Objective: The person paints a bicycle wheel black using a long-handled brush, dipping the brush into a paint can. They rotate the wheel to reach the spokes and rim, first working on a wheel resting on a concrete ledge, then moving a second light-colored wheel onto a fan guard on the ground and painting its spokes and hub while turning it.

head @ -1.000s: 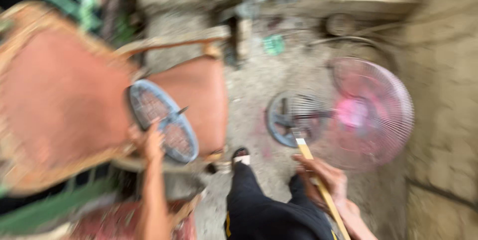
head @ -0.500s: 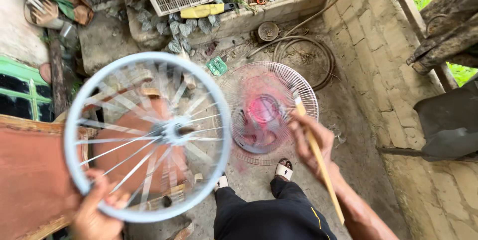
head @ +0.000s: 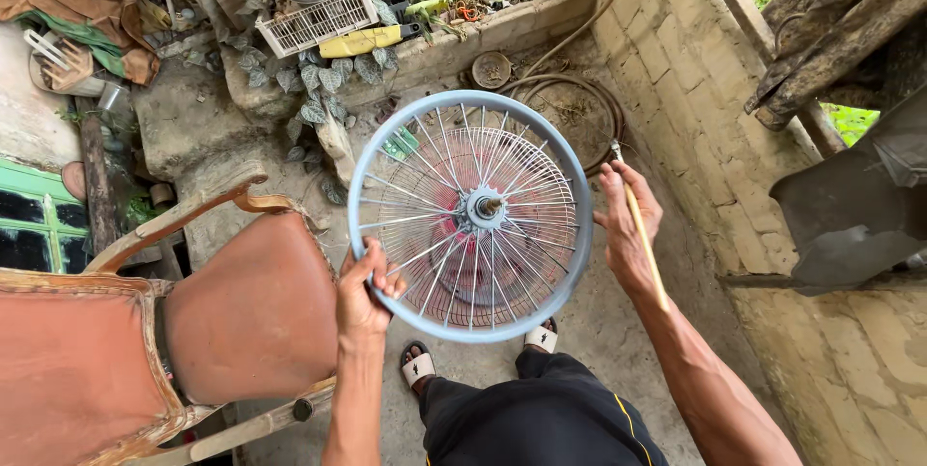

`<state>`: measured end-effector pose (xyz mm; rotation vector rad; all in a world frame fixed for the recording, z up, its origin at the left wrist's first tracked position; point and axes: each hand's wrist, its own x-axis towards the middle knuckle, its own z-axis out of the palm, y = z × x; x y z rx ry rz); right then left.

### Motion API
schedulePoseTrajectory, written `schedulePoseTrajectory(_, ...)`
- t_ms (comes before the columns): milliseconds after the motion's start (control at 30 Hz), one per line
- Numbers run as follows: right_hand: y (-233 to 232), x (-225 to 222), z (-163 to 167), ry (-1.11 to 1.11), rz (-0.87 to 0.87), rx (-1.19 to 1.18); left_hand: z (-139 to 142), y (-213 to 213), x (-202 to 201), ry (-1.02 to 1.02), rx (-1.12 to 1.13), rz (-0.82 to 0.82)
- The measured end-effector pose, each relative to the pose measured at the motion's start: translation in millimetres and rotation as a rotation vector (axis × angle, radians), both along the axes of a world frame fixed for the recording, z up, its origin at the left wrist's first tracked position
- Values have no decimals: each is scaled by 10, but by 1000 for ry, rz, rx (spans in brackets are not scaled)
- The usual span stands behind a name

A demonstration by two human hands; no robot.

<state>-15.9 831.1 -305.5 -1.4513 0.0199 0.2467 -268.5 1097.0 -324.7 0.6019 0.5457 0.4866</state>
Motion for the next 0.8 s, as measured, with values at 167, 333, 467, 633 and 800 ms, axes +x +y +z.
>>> schedulePoseTrajectory(167,200,-17,-65,-90,29,50,-235,89,192,24,-65,-17)
schedulePoseTrajectory(333,329,-85,-9,-119,2,-92,-296,147,304,62,-139,-37)
schedulePoseTrajectory(467,387,-92,-3,-173,7,-94,-345,159,314,64,-155,-47)
schedulePoseTrajectory(633,415,-143,-89,-150,-6,-212,-401,159,281,105,-120,-70)
schedulePoseTrajectory(800,406,-146,-140,-177,8,-255,-442,178,260,153,-82,-84)
